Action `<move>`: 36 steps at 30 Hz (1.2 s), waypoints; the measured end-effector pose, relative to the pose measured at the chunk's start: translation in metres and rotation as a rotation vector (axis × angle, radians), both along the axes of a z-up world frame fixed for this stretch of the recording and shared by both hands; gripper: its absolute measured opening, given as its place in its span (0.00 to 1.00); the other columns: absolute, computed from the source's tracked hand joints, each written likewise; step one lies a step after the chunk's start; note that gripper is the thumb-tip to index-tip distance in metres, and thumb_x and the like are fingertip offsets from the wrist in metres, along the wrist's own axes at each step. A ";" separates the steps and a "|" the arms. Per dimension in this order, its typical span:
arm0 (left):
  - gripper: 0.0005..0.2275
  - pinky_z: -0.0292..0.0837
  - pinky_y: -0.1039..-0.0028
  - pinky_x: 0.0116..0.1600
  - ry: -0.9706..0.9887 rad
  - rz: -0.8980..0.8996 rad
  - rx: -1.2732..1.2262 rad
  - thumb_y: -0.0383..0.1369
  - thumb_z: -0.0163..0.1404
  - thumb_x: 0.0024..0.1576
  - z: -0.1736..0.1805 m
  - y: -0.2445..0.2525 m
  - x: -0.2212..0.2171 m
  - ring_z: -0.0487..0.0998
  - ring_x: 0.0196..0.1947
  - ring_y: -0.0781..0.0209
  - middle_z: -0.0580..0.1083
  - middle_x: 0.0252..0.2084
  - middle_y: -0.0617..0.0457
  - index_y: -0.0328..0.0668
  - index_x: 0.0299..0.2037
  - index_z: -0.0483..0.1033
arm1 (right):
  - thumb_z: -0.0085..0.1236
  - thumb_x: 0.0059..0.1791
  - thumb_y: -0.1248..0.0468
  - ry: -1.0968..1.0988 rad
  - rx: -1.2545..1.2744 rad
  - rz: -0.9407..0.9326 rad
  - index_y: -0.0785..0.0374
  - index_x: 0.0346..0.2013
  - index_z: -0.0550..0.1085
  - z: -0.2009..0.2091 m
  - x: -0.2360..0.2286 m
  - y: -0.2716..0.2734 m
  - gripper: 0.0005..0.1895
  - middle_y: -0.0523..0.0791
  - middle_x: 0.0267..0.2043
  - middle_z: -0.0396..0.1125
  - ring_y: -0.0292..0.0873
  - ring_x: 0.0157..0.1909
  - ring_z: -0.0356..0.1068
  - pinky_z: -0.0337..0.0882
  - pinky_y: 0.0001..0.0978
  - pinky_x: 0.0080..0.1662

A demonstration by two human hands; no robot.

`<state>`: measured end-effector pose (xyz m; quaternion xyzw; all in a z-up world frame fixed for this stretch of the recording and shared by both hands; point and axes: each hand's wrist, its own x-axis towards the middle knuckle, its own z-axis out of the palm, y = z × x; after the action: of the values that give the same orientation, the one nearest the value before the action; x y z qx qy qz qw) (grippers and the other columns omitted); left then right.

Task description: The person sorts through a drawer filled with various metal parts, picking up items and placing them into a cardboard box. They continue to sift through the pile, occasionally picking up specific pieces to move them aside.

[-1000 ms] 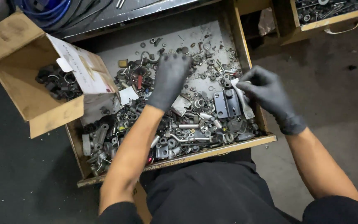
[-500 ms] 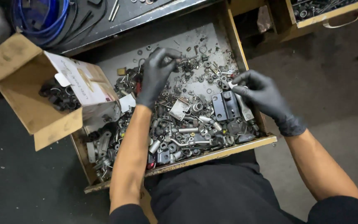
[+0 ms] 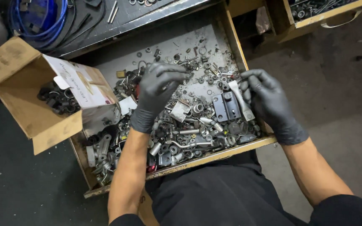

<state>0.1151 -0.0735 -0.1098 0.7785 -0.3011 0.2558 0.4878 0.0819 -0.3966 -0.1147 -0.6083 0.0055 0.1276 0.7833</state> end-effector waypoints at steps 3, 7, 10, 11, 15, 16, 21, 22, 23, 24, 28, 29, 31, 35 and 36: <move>0.08 0.73 0.62 0.51 0.046 0.033 0.014 0.22 0.59 0.57 -0.001 0.011 0.001 0.80 0.42 0.46 0.82 0.43 0.50 0.48 0.41 0.84 | 0.38 0.62 0.60 0.123 0.158 -0.050 0.68 0.57 0.67 0.006 -0.007 -0.008 0.16 0.44 0.32 0.59 0.33 0.26 0.60 0.60 0.21 0.30; 0.13 0.73 0.58 0.48 0.144 0.216 0.194 0.20 0.57 0.56 -0.009 0.019 0.015 0.78 0.39 0.45 0.77 0.37 0.50 0.52 0.45 0.82 | 0.34 0.63 0.57 0.229 0.178 -0.091 0.68 0.55 0.66 0.023 -0.012 -0.012 0.18 0.36 0.27 0.45 0.30 0.25 0.45 0.48 0.22 0.31; 0.11 0.69 0.52 0.55 0.266 0.361 0.710 0.28 0.54 0.62 0.011 0.001 0.014 0.73 0.51 0.41 0.74 0.49 0.46 0.51 0.53 0.77 | 0.34 0.62 0.56 0.220 0.143 -0.071 0.68 0.56 0.65 0.015 -0.012 -0.019 0.19 0.35 0.27 0.43 0.29 0.25 0.44 0.46 0.22 0.31; 0.11 0.69 0.52 0.55 0.264 0.361 0.709 0.28 0.54 0.62 -0.004 -0.024 0.012 0.73 0.51 0.41 0.74 0.49 0.46 0.51 0.53 0.77 | 0.34 0.62 0.56 0.218 0.143 -0.071 0.68 0.56 0.65 0.015 -0.013 -0.019 0.19 0.35 0.27 0.43 0.29 0.25 0.44 0.46 0.22 0.31; 0.20 0.58 0.44 0.68 0.462 -0.167 0.872 0.44 0.51 0.62 0.007 -0.098 -0.023 0.68 0.63 0.36 0.70 0.60 0.38 0.43 0.60 0.71 | 0.33 0.63 0.56 0.213 0.131 -0.056 0.68 0.56 0.65 0.014 -0.016 -0.021 0.18 0.34 0.28 0.42 0.28 0.25 0.43 0.45 0.22 0.31; 0.28 0.47 0.39 0.74 0.498 -0.391 0.899 0.49 0.46 0.66 0.027 -0.110 -0.036 0.60 0.73 0.32 0.63 0.73 0.36 0.43 0.72 0.62 | 0.33 0.63 0.56 0.188 0.119 -0.050 0.68 0.56 0.64 0.014 -0.014 -0.022 0.18 0.33 0.30 0.42 0.27 0.26 0.43 0.45 0.21 0.32; 0.34 0.45 0.35 0.73 0.524 -0.233 1.097 0.62 0.40 0.62 -0.006 -0.090 -0.044 0.55 0.76 0.38 0.49 0.79 0.47 0.61 0.76 0.52 | 0.32 0.63 0.57 0.174 0.090 -0.051 0.67 0.56 0.65 0.015 -0.018 -0.034 0.18 0.33 0.31 0.42 0.26 0.27 0.42 0.46 0.22 0.33; 0.34 0.43 0.32 0.72 0.537 -0.162 1.107 0.62 0.41 0.61 -0.014 -0.080 -0.045 0.57 0.75 0.37 0.48 0.80 0.47 0.62 0.75 0.54 | 0.32 0.63 0.57 0.177 0.105 -0.048 0.68 0.56 0.65 0.014 -0.016 -0.035 0.18 0.33 0.30 0.41 0.27 0.27 0.42 0.46 0.22 0.33; 0.34 0.43 0.32 0.72 0.540 -0.159 1.109 0.62 0.41 0.61 -0.012 -0.069 -0.050 0.57 0.75 0.37 0.48 0.80 0.47 0.62 0.75 0.54 | 0.32 0.63 0.57 0.177 0.107 -0.044 0.68 0.56 0.65 0.012 -0.020 -0.035 0.18 0.33 0.30 0.41 0.27 0.27 0.42 0.46 0.22 0.33; 0.32 0.44 0.34 0.72 0.564 -0.120 1.159 0.62 0.40 0.61 -0.009 -0.058 -0.049 0.57 0.74 0.39 0.53 0.77 0.47 0.64 0.74 0.57 | 0.33 0.63 0.57 0.185 0.115 -0.043 0.68 0.55 0.65 0.010 -0.020 -0.034 0.17 0.34 0.29 0.42 0.28 0.26 0.42 0.47 0.22 0.32; 0.24 0.46 0.38 0.72 0.640 -0.060 1.283 0.57 0.45 0.61 0.005 -0.041 -0.052 0.62 0.71 0.45 0.67 0.67 0.50 0.75 0.68 0.64 | 0.34 0.63 0.59 0.198 0.126 -0.027 0.67 0.54 0.66 0.016 -0.020 -0.022 0.16 0.35 0.28 0.43 0.27 0.25 0.44 0.47 0.21 0.32; 0.24 0.46 0.38 0.72 0.643 -0.063 1.285 0.57 0.45 0.61 0.006 -0.049 -0.055 0.62 0.71 0.45 0.67 0.67 0.50 0.75 0.68 0.64 | 0.34 0.63 0.59 0.202 0.127 -0.028 0.67 0.54 0.66 0.017 -0.022 -0.018 0.16 0.35 0.28 0.43 0.27 0.25 0.44 0.47 0.21 0.32; 0.23 0.58 0.40 0.65 0.450 0.149 1.150 0.52 0.59 0.52 0.008 -0.069 -0.057 0.73 0.59 0.40 0.76 0.51 0.44 0.62 0.58 0.78 | 0.37 0.62 0.58 0.166 0.126 -0.016 0.69 0.53 0.67 0.019 -0.022 -0.014 0.17 0.35 0.26 0.45 0.26 0.24 0.45 0.49 0.19 0.30; 0.24 0.62 0.39 0.64 0.568 -0.038 0.938 0.56 0.54 0.55 0.025 -0.124 -0.059 0.71 0.63 0.40 0.74 0.54 0.42 0.53 0.55 0.78 | 0.38 0.62 0.59 0.164 0.112 -0.030 0.70 0.53 0.68 0.023 -0.024 -0.011 0.16 0.35 0.26 0.45 0.26 0.24 0.46 0.48 0.19 0.30; 0.29 0.58 0.39 0.68 0.501 -0.138 0.969 0.58 0.51 0.57 0.006 -0.135 -0.058 0.63 0.70 0.39 0.64 0.66 0.43 0.58 0.65 0.67 | 0.38 0.62 0.58 0.163 0.114 -0.036 0.70 0.53 0.68 0.023 -0.024 -0.011 0.17 0.34 0.27 0.45 0.25 0.25 0.46 0.47 0.18 0.31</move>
<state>0.0567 -0.2080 -0.1035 0.9294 -0.3096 -0.1379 0.1459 0.0581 -0.4080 -0.0917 -0.5502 0.0730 0.1625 0.8158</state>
